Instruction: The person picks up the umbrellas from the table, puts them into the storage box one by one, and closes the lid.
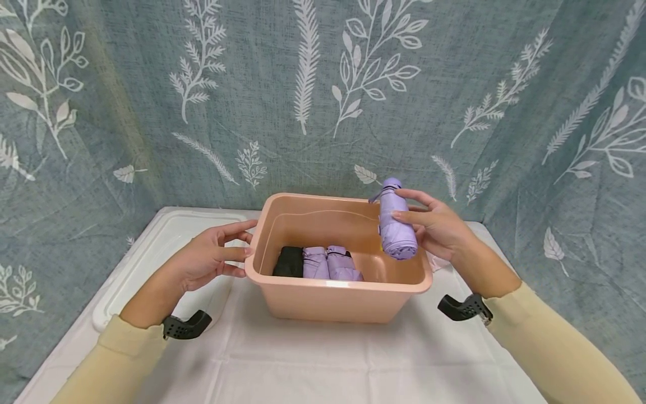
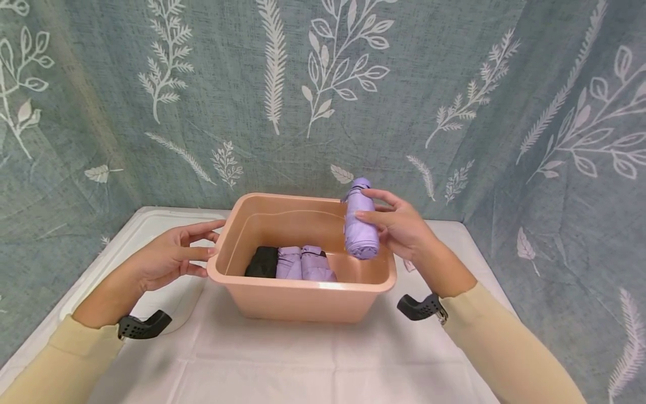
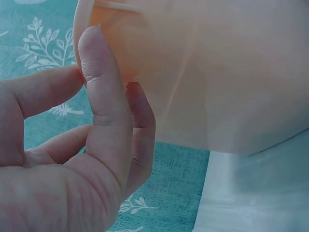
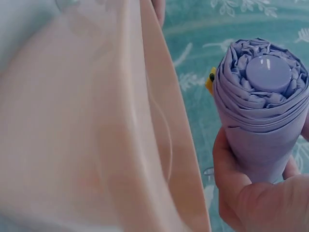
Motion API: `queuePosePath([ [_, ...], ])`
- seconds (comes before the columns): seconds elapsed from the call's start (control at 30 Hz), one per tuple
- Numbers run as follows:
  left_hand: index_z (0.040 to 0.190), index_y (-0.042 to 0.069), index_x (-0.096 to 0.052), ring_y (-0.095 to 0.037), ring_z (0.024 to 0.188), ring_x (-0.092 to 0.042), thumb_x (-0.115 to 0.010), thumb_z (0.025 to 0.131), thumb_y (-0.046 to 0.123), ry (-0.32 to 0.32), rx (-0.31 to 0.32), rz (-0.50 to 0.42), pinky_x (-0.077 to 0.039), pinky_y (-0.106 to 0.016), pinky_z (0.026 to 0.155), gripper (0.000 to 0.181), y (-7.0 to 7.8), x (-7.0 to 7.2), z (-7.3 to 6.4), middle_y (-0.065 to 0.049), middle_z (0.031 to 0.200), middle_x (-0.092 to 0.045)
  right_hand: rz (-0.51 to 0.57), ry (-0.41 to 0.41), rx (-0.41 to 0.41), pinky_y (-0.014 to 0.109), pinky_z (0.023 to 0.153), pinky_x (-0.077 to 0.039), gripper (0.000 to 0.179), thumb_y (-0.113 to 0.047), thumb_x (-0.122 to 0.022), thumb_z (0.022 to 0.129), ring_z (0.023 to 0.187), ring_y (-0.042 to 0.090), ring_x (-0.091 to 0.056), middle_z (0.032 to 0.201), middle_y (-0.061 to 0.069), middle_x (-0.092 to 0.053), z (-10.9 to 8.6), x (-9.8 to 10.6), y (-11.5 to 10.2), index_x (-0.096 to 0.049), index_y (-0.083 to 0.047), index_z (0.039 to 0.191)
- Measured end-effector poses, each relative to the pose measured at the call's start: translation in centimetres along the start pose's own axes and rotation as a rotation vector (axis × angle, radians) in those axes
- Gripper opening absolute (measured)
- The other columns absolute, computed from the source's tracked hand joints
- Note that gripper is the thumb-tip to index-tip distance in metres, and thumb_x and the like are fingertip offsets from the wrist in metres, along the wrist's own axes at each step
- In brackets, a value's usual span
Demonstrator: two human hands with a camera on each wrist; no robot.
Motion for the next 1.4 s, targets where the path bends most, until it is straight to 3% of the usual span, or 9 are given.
queuePosePath([
  [0.27, 0.163, 0.012, -0.029, -0.014, 0.086, -0.069, -0.070, 0.097, 0.008, -0.014, 0.004, 0.004, -0.065, -0.033, 0.074, 0.078, 0.1, -0.1, -0.1, -0.005, 0.121, -0.046, -0.003, -0.012, -0.074, 0.030, 0.078, -0.062, 0.049, 0.005, -0.060, 0.098, 0.094, 0.020, -0.070, 0.138, 0.011, -0.043, 1.2, -1.3, 0.3, -0.051, -0.020, 0.138],
  [0.5, 0.163, 0.011, -0.028, -0.013, 0.084, -0.068, -0.070, 0.097, 0.008, -0.018, 0.006, 0.005, -0.065, -0.033, 0.074, 0.078, 0.1, -0.1, -0.1, -0.004, 0.123, -0.046, -0.047, -0.047, -0.100, 0.031, 0.079, -0.062, 0.053, 0.004, -0.061, 0.098, 0.093, 0.020, -0.071, 0.140, 0.013, -0.044, 2.1, -2.4, 0.2, -0.047, -0.018, 0.144],
  [0.63, 0.163, 0.011, -0.028, -0.014, 0.085, -0.069, -0.070, 0.097, 0.008, -0.020, 0.004, 0.003, -0.065, -0.033, 0.074, 0.078, 0.1, -0.1, 0.0, -0.004, 0.123, -0.046, -0.065, -0.059, -0.105, 0.031, 0.077, -0.061, 0.049, 0.005, -0.060, 0.098, 0.091, 0.021, -0.071, 0.141, 0.014, -0.043, 2.5, -3.1, 0.0, -0.049, -0.019, 0.139],
  [0.8, 0.163, 0.012, -0.028, -0.014, 0.087, -0.069, -0.070, 0.097, 0.008, -0.017, 0.007, 0.002, -0.065, -0.033, 0.074, 0.078, 0.2, -0.1, -0.1, -0.005, 0.123, -0.046, -0.082, -0.075, -0.133, 0.034, 0.078, -0.061, 0.047, 0.005, -0.061, 0.097, 0.095, 0.024, -0.069, 0.144, 0.016, -0.040, 2.9, -3.6, 0.2, -0.052, -0.020, 0.136],
  [1.2, 0.163, 0.013, -0.028, -0.013, 0.086, -0.069, -0.071, 0.096, 0.008, -0.015, 0.012, 0.004, -0.065, -0.033, 0.075, 0.079, 0.1, 0.0, 0.0, -0.004, 0.123, -0.048, -0.187, -0.097, -0.211, 0.037, 0.079, -0.061, 0.055, 0.005, -0.065, 0.095, 0.103, 0.029, -0.065, 0.145, 0.021, -0.041, 3.8, -4.7, 1.8, -0.049, -0.015, 0.144],
  [1.4, 0.164, 0.013, -0.027, -0.013, 0.085, -0.069, -0.071, 0.096, 0.009, -0.015, 0.012, 0.004, -0.065, -0.032, 0.075, 0.080, 0.1, -0.1, -0.1, -0.004, 0.124, -0.047, -0.238, -0.101, -0.258, 0.038, 0.078, -0.062, 0.059, 0.006, -0.066, 0.094, 0.101, 0.030, -0.066, 0.150, 0.022, -0.038, 4.1, -5.4, 2.1, -0.047, -0.015, 0.146],
])
Point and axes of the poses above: each hand's wrist, its own z-axis towards the middle knuckle, its own x-axis out of the back of the hand, y = z × x, the point moved 5 cm from there along z, towards the middle knuckle
